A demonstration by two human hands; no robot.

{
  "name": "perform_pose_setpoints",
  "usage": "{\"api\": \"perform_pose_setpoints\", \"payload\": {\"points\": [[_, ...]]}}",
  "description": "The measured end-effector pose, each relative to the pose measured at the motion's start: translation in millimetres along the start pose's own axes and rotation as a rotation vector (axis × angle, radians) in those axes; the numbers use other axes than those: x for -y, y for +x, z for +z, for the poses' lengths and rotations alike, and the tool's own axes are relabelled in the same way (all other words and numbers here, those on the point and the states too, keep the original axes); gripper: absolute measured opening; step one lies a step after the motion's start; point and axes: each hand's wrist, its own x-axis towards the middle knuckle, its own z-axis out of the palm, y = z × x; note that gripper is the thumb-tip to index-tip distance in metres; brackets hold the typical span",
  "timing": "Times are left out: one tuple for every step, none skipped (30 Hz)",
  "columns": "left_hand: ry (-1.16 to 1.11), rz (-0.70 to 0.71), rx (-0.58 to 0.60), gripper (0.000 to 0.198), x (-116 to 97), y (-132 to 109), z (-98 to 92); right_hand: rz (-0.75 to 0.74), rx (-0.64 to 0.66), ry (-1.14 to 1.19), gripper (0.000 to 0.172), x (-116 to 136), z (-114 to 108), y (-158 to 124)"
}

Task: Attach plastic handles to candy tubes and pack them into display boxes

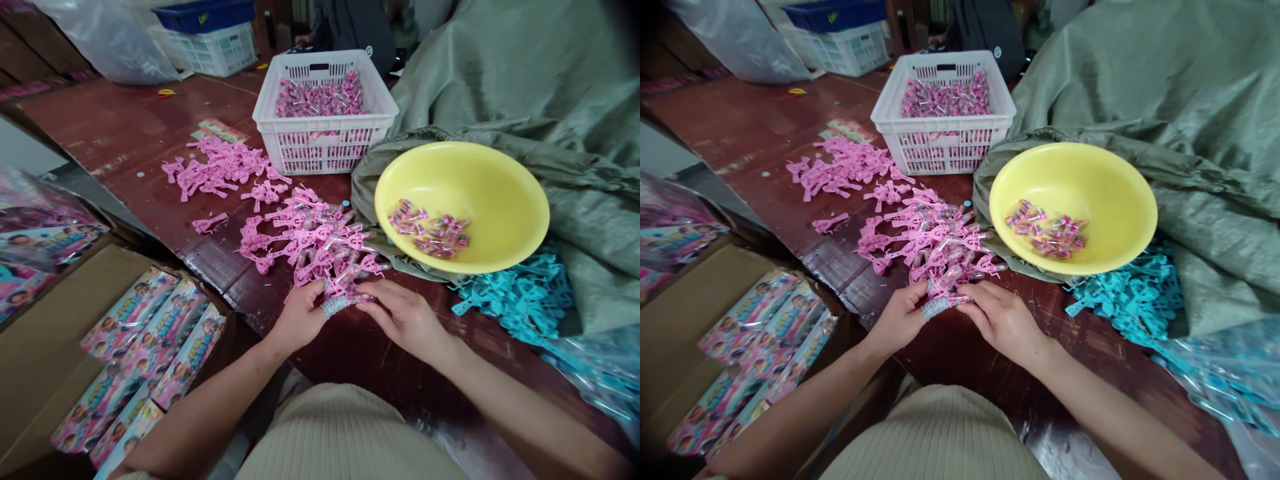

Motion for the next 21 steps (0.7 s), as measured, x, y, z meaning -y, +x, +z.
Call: {"api": "perform_pose_setpoints", "payload": {"points": [[-0.007, 0.002, 0.006, 0.026, -0.4, -0.6, 0.2, 0.01, -0.012, 0.005, 0.025, 1.1, 1.8, -0.6], [-0.009, 0.008, 0.019, 0.025, -0.7, -1.2, 0.1, 0.037, -0.012, 0.027, 0.025, 1.9, 2.8, -1.2], [0.008, 0.021, 0.029, 0.024, -1.1, -1.7, -0.4, 0.088, 0.01, 0.072, 0.023, 2.1, 3.2, -1.7], [0.055, 0.046, 0.036, 0.023, -1.4, -2.1, -1.2, 0.166, 0.058, 0.143, 0.023, 1.7, 2.9, -2.0], [0.127, 0.086, 0.041, 0.023, -1.7, -2.2, -2.3, 0.27, 0.129, 0.231, 0.026, 0.7, 2.2, -2.3], [0.21, 0.139, 0.046, 0.023, -2.3, -1.8, -3.6, 0.393, 0.217, 0.325, 0.032, -0.7, 1.0, -2.4], [0.292, 0.195, 0.055, 0.024, -3.2, -0.9, -5.2, 0.513, 0.306, 0.413, 0.04, -2.4, -0.7, -2.2], [0.354, 0.244, 0.066, 0.025, -4.7, 0.7, -6.9, 0.609, 0.377, 0.484, 0.047, -4.1, -3.1, -1.7], [0.389, 0.275, 0.08, 0.025, -6.9, 2.9, -8.6, 0.667, 0.412, 0.526, 0.052, -5.5, -6.2, -0.8], [0.393, 0.282, 0.099, 0.024, -9.8, 5.5, -10.3, 0.684, 0.404, 0.538, 0.054, -6.5, -10.1, 0.5], [0.376, 0.268, 0.125, 0.02, -13.1, 8.3, -11.8, 0.657, 0.36, 0.52, 0.052, -6.8, -14.7, 2.1], [0.351, 0.243, 0.156, 0.015, -16.6, 11.0, -12.9, 0.598, 0.295, 0.477, 0.047, -6.6, -19.6, 3.8], [0.328, 0.219, 0.188, 0.012, -19.7, 13.3, -13.7, 0.519, 0.231, 0.417, 0.045, -5.9, -24.4, 5.5], [0.312, 0.203, 0.216, 0.012, -22.1, 15.1, -13.9, 0.431, 0.181, 0.346, 0.05, -4.8, -28.6, 7.0], [0.308, 0.195, 0.237, 0.013, -23.5, 16.2, -13.5, 0.341, 0.153, 0.277, 0.054, -3.5, -31.7, 8.0], [0.315, 0.195, 0.245, 0.013, -23.6, 16.5, -12.4, 0.26, 0.143, 0.216, 0.053, -2.2, -33.5, 8.7], [0.333, 0.199, 0.239, 0.012, -22.6, 15.9, -10.8, 0.204, 0.14, 0.166, 0.046, -0.9, -33.8, 8.9], [0.357, 0.207, 0.223, 0.012, -20.5, 14.7, -8.8, 0.181, 0.131, 0.126, 0.036, 0.3, -32.6, 8.8], [0.388, 0.219, 0.2, 0.014, -17.8, 13.0, -6.8, 0.185, 0.115, 0.09, 0.028, 1.3, -30.4, 8.7], [0.426, 0.235, 0.173, 0.016, -14.8, 11.1, -5.1, 0.206, 0.099, 0.052, 0.024, 2.0, -27.6, 8.8], [0.468, 0.254, 0.148, 0.017, -11.7, 9.3, -3.9, 0.23, 0.086, 0.013, 0.025, 2.1, -24.9, 9.4]]}}
